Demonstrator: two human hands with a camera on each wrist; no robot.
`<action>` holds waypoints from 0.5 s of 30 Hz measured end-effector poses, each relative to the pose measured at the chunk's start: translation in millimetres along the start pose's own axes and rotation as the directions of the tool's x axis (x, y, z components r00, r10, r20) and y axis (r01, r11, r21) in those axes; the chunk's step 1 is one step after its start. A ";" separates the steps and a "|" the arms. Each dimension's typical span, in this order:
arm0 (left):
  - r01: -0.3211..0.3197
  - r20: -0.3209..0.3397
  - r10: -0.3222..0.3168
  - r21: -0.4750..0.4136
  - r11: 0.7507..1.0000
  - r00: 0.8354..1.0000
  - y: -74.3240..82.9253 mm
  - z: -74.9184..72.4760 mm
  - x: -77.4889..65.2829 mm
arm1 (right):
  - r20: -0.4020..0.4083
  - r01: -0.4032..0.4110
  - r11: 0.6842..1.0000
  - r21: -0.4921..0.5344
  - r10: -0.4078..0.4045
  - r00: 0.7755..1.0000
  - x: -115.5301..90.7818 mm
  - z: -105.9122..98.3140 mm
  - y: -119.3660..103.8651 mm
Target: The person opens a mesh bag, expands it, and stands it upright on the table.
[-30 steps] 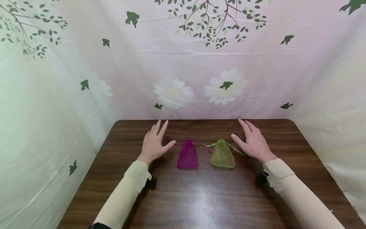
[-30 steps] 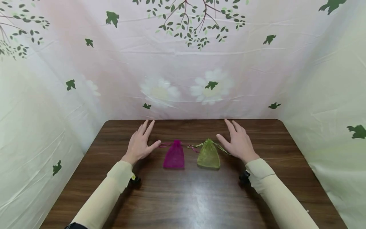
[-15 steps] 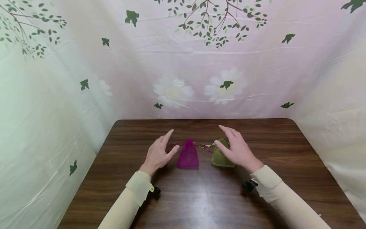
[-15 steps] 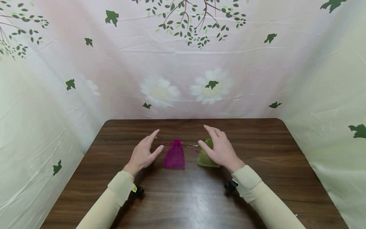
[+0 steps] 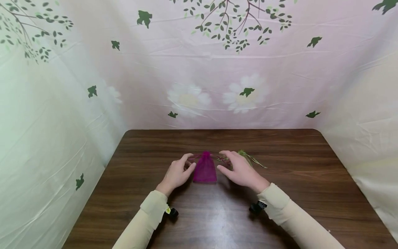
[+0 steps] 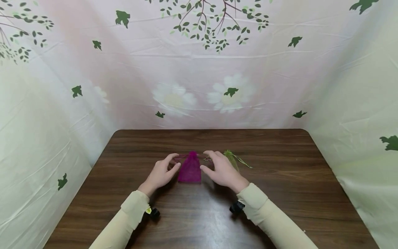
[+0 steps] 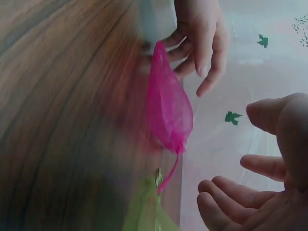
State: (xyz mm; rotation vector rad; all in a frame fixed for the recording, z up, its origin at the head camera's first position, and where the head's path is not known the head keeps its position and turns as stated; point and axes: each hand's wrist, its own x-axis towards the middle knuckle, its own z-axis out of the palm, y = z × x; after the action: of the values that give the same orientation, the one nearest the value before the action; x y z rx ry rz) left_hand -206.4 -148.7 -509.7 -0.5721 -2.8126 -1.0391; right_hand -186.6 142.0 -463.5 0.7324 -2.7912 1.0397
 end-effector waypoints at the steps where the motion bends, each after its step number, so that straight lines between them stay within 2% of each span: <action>1: 0.004 0.007 -0.004 -0.013 1.000 1.000 0.8 0.7 0.1 | 0.013 -0.002 1.000 0.010 0.002 1.000 1.0 2.4 -0.9; 8: 0.009 0.012 -0.008 -0.067 0.998 1.000 5.9 6.1 2.3 | 0.091 -0.051 0.998 0.046 0.046 0.995 5.2 15.6 -4.4; 15: 0.068 0.010 -0.068 -0.098 0.993 0.998 8.1 10.3 3.3 | 0.120 -0.092 0.994 0.053 0.085 0.989 8.1 26.9 -6.9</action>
State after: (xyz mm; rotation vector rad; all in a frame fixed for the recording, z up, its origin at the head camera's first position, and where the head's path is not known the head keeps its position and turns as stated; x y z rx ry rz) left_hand -206.0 -135.4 -511.9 -0.4927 -2.8184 -1.1953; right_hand -188.1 117.1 -478.2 0.7036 -2.9288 1.1330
